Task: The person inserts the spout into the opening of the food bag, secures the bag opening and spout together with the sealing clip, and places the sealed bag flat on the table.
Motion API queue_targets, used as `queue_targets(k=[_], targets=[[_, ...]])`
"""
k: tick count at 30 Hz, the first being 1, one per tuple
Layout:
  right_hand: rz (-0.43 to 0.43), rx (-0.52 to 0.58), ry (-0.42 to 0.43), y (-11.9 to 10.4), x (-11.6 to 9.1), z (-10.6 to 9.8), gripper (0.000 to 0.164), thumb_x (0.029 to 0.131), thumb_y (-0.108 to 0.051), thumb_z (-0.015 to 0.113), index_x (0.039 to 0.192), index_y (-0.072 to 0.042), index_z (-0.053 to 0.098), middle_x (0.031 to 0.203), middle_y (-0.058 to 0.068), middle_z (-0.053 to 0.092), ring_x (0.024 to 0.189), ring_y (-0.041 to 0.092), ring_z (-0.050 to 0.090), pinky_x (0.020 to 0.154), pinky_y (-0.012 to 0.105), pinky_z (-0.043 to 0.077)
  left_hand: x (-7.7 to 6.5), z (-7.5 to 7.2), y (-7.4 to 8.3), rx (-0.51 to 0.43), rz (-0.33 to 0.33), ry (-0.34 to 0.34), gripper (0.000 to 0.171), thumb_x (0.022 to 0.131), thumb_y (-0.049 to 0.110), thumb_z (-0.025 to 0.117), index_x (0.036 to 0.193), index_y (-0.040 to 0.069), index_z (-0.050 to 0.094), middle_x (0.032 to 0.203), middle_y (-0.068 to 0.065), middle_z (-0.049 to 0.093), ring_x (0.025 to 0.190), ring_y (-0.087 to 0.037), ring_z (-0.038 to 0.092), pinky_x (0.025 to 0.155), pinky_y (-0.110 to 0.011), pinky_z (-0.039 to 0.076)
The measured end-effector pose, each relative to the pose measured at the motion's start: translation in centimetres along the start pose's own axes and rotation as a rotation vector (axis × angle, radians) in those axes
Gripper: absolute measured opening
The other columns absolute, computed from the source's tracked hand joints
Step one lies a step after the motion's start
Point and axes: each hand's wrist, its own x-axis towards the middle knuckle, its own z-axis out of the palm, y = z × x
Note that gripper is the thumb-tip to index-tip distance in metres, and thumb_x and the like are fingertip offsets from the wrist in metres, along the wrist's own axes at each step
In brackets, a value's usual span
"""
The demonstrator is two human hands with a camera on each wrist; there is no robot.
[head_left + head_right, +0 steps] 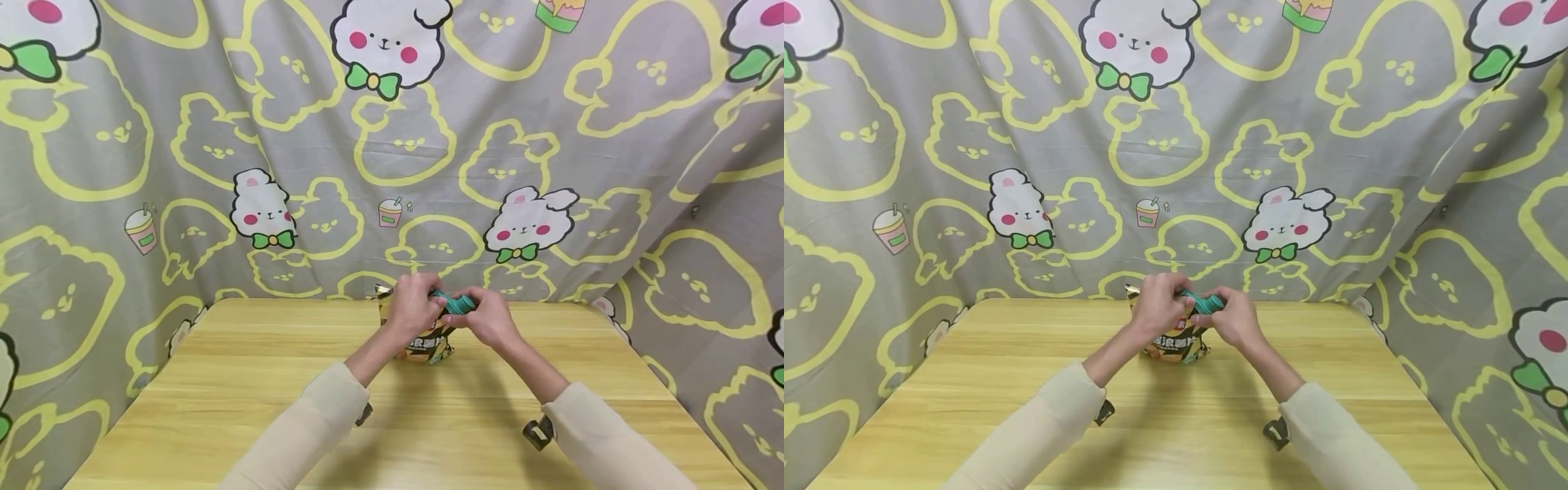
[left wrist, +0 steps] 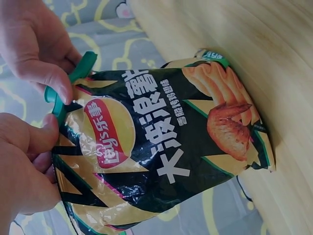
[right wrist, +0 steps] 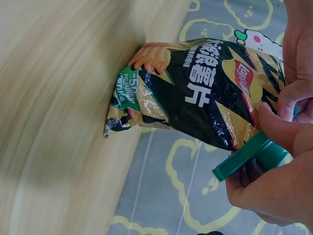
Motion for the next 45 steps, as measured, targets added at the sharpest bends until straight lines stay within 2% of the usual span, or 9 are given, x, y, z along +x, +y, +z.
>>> queue_targets(k=[8,14,24,28,38,45], targets=[[0.023,-0.009,0.013,0.0,0.3,0.2,0.039,0.08,-0.017,0.087,0.111,0.0,0.072,0.105,0.018,0.072,0.086,0.023,0.064,0.068,0.027,0.052,0.0,0.0,-0.2,0.007,-0.003,0.0,0.013,0.084,0.007,0.082,0.076,0.007,0.072,0.07,-0.004,0.072,0.055,-0.008,0.055,0.05,-0.014,0.042],[0.046,-0.033,0.061,-0.1,0.4,0.4,0.034,0.078,-0.018,0.088,0.104,-0.001,0.074,0.099,0.016,0.075,0.082,0.023,0.067,0.065,0.027,0.052,0.0,0.0,-0.2,-0.015,-0.008,-0.019,0.013,0.085,0.007,0.081,0.078,0.006,0.071,0.071,-0.005,0.073,0.054,-0.006,0.056,0.05,-0.012,0.042],[0.083,-0.04,0.107,-0.2,0.5,0.5,0.029,0.074,-0.017,0.088,0.099,-0.006,0.077,0.094,0.011,0.075,0.081,0.024,0.063,0.065,0.029,0.048,-0.1,0.3,0.0,-0.011,-0.004,0.01,0.011,0.083,0.004,0.082,0.078,0.006,0.073,0.072,-0.005,0.073,0.054,-0.006,0.055,0.05,-0.012,0.041],[0.074,-0.029,0.089,0.0,0.7,0.3,0.029,0.074,-0.016,0.087,0.1,-0.006,0.077,0.093,0.011,0.075,0.08,0.023,0.062,0.065,0.029,0.048,-0.1,0.4,0.0,-0.008,0.002,0.007,0.011,0.084,0.006,0.082,0.079,0.006,0.073,0.072,-0.005,0.073,0.054,-0.005,0.056,0.05,-0.012,0.042],[0.072,0.013,-0.009,0.3,1.1,-0.8,0.033,0.078,-0.013,0.087,0.105,-0.001,0.075,0.1,0.016,0.074,0.082,0.022,0.065,0.067,0.028,0.051,0.0,0.1,0.1,0.019,0.036,-0.061,0.006,0.087,0.013,0.081,0.086,0.008,0.078,0.079,-0.002,0.077,0.059,-0.006,0.064,0.053,-0.013,0.046],[0.069,0.041,-0.044,0.5,1.6,-1.2,0.033,0.077,-0.014,0.089,0.104,0.0,0.075,0.095,0.014,0.074,0.08,0.02,0.064,0.066,0.028,0.051,0.1,0.1,0.2,0.042,0.061,-0.059,0.009,0.088,0.016,0.08,0.093,0.008,0.081,0.083,-0.003,0.078,0.058,-0.004,0.06,0.051,-0.012,0.042]])
